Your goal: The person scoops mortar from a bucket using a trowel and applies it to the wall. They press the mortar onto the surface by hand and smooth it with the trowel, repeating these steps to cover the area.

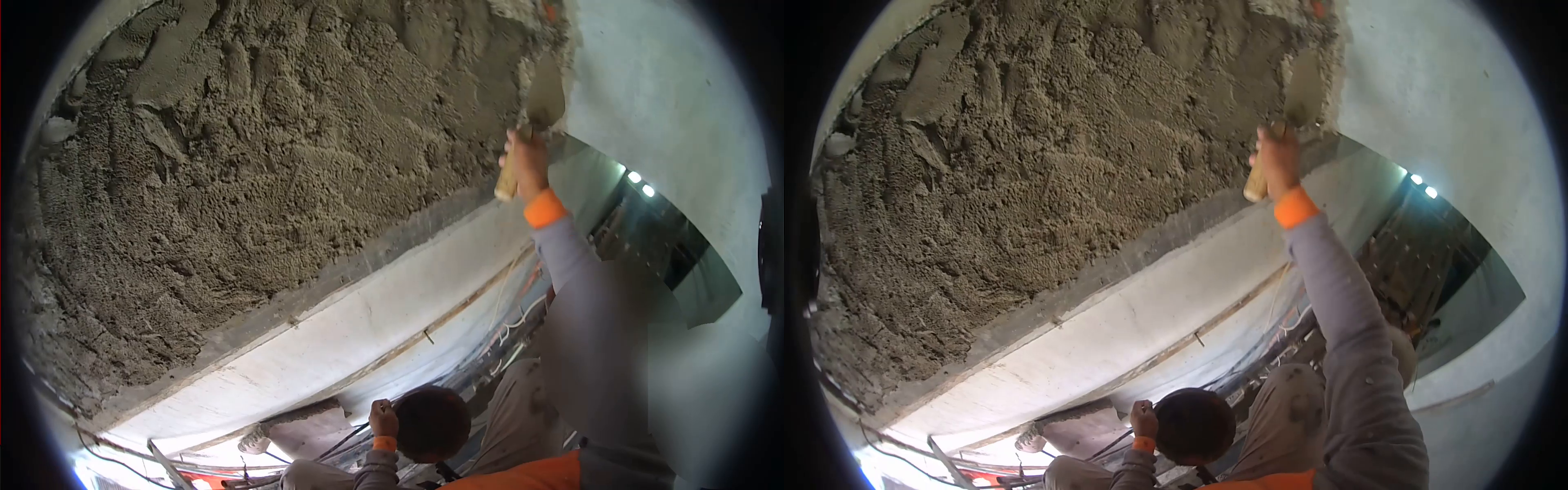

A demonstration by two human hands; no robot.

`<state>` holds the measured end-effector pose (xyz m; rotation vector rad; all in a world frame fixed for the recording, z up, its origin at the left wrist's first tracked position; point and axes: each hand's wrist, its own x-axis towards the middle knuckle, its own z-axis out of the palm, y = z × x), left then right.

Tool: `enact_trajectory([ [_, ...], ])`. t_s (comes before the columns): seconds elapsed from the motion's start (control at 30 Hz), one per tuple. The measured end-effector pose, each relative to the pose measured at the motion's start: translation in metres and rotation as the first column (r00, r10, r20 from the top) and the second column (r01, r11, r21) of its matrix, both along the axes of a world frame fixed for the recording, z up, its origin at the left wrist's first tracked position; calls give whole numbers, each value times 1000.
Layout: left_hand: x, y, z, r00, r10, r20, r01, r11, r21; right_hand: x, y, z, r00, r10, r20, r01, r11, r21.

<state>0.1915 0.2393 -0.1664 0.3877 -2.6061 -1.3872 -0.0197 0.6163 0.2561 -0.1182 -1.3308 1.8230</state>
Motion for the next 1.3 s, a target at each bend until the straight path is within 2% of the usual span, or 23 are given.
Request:
enact_trajectory([
  [0.13,4,5,10,997,69,36,-67,997,-49,-75,40,43,998,-46,49,47,999,-14],
  [0.17,5,2,3,999,49,-11,-50,998,-35,-88,47,47,998,-45,38,44,999,12],
  [0.33,19,-3,2,983,173,-61,-172,985,25,-131,61,48,999,-31,-27,34,987,159],
  [0.37,23,-9,2,977,206,-58,-204,978,45,-140,59,46,998,-51,-26,56,961,269],
  [0.4,26,-14,7,969,241,-54,-237,969,62,-131,45,50,999,-38,-33,45,972,230],
  [0.43,30,-19,13,958,260,-125,-254,965,63,-121,27,51,999,-22,-39,29,982,189],
  [0.47,34,-28,14,947,302,-104,-300,953,36,-115,11,53,999,-2,-45,9,989,148],
  [0.53,41,-39,11,917,393,-67,-394,919,-11,-144,-7,34,972,-161,-169,214,904,370],
  [0.57,48,-33,29,908,417,-40,-418,909,-2,-137,-21,38,982,-103,-159,149,938,314],
  [0.63,58,-61,-8,869,489,-77,-491,871,-14,-128,-43,45,990,-4,-143,41,966,255],
  [0.67,63,-63,1,847,523,-93,-527,850,-21,-125,-50,45,991,39,-130,-4,966,258],
  [0.7,70,-62,8,832,555,-9,-554,827,-94,-121,-58,43,972,96,-215,-42,970,239],
  [0.8,80,-46,19,833,551,-39,-553,830,-79,-95,-78,57,973,118,-198,-97,989,114],
  [0.9,73,-29,18,834,552,9,-545,825,-152,-68,-83,66,958,176,-225,-155,982,107],
  [1.0,65,-23,16,839,544,4,-537,828,-160,-45,-80,73,917,366,-159,-369,929,9],
  [1.1,52,-24,21,824,565,48,-548,815,-187,-17,-86,80,881,431,-194,-440,898,-4],
  [1.2,50,-29,23,840,541,-24,-538,828,-156,-3,-91,86,740,587,-330,-635,771,-53],
  [1.3,49,-38,26,833,552,25,-541,824,-167,11,-81,91,494,716,-494,-867,451,-214],
])
